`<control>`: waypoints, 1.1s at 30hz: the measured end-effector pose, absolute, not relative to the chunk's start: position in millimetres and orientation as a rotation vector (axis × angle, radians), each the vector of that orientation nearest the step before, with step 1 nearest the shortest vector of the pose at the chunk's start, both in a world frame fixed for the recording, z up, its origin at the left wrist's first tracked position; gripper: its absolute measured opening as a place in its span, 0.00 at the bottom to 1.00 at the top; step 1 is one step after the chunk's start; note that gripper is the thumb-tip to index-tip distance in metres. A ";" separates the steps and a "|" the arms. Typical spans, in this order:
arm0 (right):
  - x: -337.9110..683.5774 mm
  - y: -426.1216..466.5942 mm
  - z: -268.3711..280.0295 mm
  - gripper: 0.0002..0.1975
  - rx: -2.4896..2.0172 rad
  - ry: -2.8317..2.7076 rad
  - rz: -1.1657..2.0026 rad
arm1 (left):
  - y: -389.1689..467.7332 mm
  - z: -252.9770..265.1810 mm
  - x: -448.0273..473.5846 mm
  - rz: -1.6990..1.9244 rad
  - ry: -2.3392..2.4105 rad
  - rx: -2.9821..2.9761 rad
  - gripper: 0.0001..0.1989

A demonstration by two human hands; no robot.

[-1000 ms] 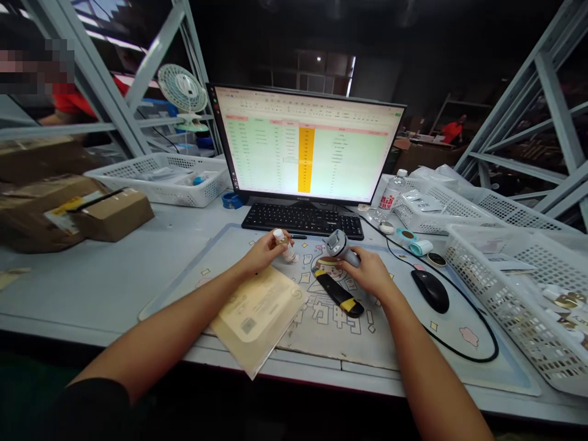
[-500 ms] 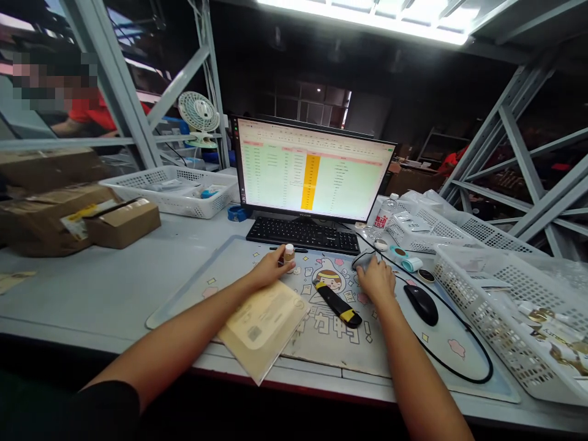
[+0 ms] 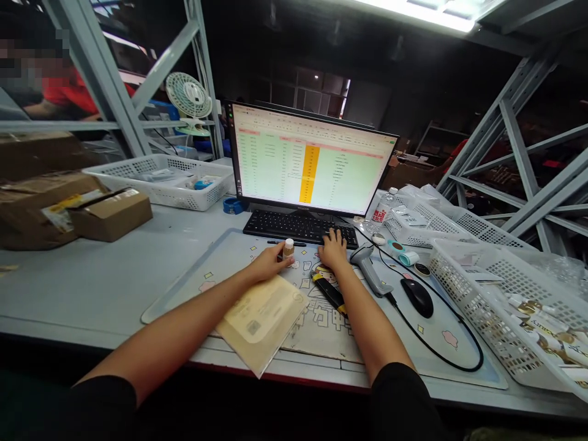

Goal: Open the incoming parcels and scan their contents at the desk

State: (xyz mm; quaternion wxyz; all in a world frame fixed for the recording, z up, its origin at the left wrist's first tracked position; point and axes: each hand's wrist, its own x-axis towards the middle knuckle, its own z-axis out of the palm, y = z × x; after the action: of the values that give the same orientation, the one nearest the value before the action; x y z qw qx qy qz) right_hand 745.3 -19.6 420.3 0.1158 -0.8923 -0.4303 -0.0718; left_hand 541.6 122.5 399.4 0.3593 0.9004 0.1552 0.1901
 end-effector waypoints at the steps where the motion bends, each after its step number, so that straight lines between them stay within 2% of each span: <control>1: 744.5 -20.2 419.7 0.26 -2.611 -1.289 -0.188 | 122.4 399.5 541.6 0.489 0.401 2.327 0.19; 7: 736.0 -46.1 450.9 0.26 -2.542 -1.328 -0.262 | 121.3 399.5 540.0 0.475 0.416 2.305 0.21; 12: 766.4 -146.0 475.4 0.24 -2.487 -1.248 -0.398 | 122.1 398.8 538.9 0.479 0.396 2.328 0.21; 15: 809.3 -228.8 447.3 0.26 -2.421 -1.091 -0.591 | 123.7 396.7 540.3 0.502 0.399 2.322 0.21; 19: 844.8 -297.9 383.9 0.30 -2.467 -0.999 -0.554 | 125.3 394.4 543.0 0.521 0.384 2.311 0.20; 23: 839.3 -307.4 352.4 0.31 -2.481 -0.956 -0.504 | 125.0 394.4 543.9 0.522 0.362 2.325 0.19; 29: 831.8 -301.2 353.0 0.29 -2.586 -0.788 -0.539 | 122.7 397.7 543.3 0.495 0.376 2.359 0.20; 33: 844.1 -302.2 343.7 0.32 -2.621 -0.798 -0.560 | 121.2 399.1 542.7 0.488 0.387 2.365 0.19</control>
State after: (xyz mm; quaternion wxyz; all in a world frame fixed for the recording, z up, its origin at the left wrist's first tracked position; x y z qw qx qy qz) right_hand 844.1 -302.2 343.7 0.1716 -0.9234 -0.2811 -0.1972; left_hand 542.7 121.2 399.1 0.3409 0.9091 0.1488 0.1874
